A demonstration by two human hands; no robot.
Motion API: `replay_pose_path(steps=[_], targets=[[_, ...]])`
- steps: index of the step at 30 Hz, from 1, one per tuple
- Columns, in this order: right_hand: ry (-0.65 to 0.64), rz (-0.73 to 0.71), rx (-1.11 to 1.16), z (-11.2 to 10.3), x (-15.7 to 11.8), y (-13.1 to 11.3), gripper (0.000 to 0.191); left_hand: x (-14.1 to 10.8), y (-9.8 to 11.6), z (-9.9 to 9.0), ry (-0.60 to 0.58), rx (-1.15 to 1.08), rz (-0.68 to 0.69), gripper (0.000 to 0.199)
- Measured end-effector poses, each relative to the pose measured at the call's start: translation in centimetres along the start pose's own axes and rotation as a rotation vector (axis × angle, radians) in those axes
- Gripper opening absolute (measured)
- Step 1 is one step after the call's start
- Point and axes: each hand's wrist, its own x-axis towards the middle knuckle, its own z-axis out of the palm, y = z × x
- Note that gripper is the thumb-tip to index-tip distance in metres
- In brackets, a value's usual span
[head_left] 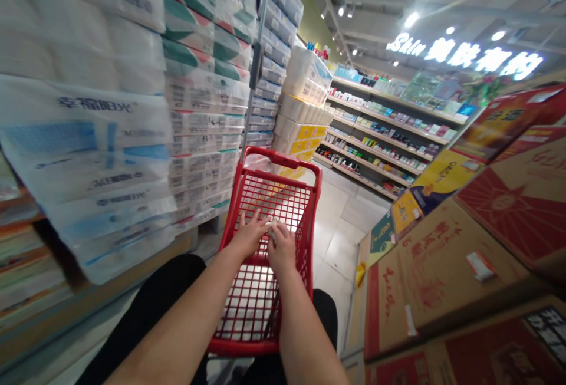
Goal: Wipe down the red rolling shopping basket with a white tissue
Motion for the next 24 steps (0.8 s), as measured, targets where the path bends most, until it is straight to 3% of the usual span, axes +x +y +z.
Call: replay_pose_path(steps=[4, 8, 12, 16, 21, 24], targets=[[0.048, 0.149, -0.062, 0.2, 0.3, -0.4, 0.043, 0.1, -0.5, -0.2, -0.002, 0.017, 0.022, 0.071], [-0.003, 0.096, -0.03, 0.3, 0.4, -0.5, 0.047, 0.2, -1.2, 0.1, 0.009, 0.046, 0.019, 0.07], [0.09, 0.206, -0.035, 0.4, 0.6, -0.2, 0.045, 0.3, -1.4, 0.3, 0.017, 0.059, 0.019, 0.07], [0.019, 0.086, 0.024, 0.6, 0.7, 0.0, 0.045, 0.3, -1.4, 0.2, 0.027, 0.065, 0.019, 0.069], [0.087, 0.201, -0.016, 0.4, 0.8, -0.1, 0.045, 0.2, -1.1, -0.3, 0.009, 0.067, 0.027, 0.073], [0.052, 0.127, 0.023, 0.4, 0.7, -0.3, 0.044, 0.0, -0.6, -0.8, 0.008, 0.046, 0.008, 0.072]])
